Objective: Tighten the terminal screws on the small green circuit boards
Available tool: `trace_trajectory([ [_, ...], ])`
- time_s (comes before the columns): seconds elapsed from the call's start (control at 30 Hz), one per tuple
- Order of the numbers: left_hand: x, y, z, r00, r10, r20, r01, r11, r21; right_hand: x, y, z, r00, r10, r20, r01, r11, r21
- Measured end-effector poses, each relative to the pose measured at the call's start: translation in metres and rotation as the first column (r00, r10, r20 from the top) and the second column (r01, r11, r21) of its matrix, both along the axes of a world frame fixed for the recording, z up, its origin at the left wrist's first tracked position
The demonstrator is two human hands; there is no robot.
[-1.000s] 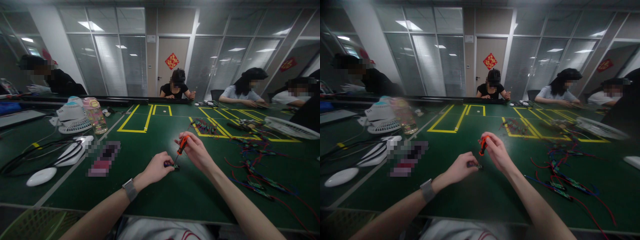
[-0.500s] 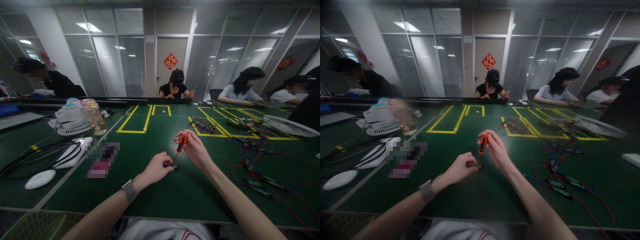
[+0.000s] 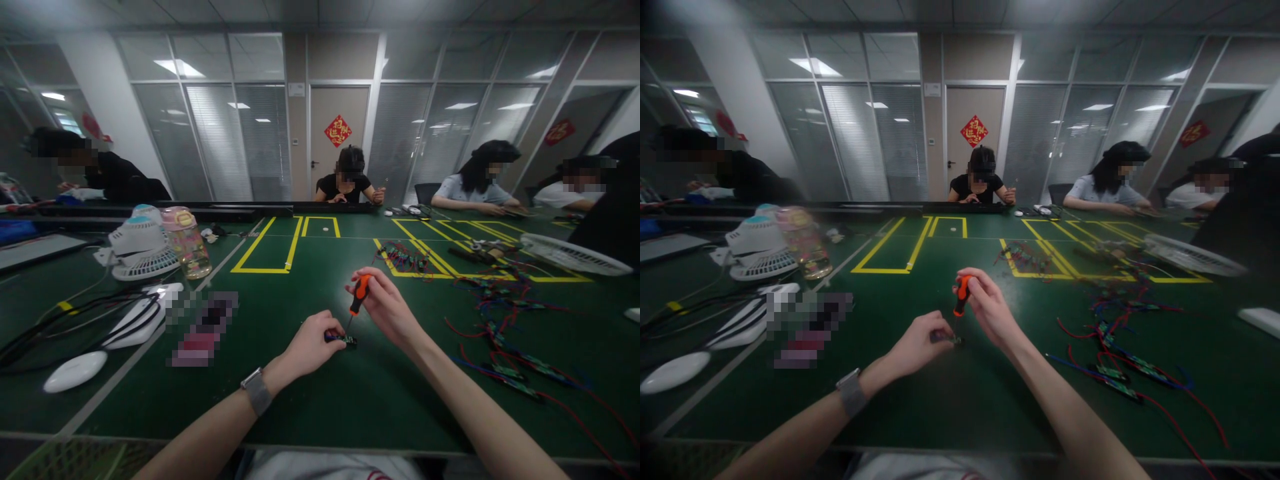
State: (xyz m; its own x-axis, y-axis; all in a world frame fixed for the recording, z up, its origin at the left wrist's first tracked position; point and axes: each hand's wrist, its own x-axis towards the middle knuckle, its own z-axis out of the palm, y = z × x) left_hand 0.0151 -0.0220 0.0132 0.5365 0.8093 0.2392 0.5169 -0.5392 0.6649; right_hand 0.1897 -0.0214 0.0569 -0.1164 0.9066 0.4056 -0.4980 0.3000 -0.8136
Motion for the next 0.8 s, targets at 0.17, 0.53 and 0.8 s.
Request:
trace_trajectory([
  [0.17,-0.0005,0.0004,-0.0007,1.000,-0.001,0.011,0.001,1.000,-0.012,-0.0014,-0.0001,0.0005,1.000,-0.011,-0.002,0.011,1.000,0.014],
  [0.53,-0.0006,-0.0009,0.0007,1.000,0.019,0.022,-0.017,0.997,-0.077,-0.0034,-0.0005,0.0029,0.996,0.045,-0.077,-0.046,0.999,-0.007],
  [0.8,-0.0005,-0.0008,0.0014,0.999,0.015,0.045,-0.011,0.996,-0.090,-0.0026,-0.0013,0.0024,0.996,0.071,-0.050,-0.073,0.997,-0.038],
])
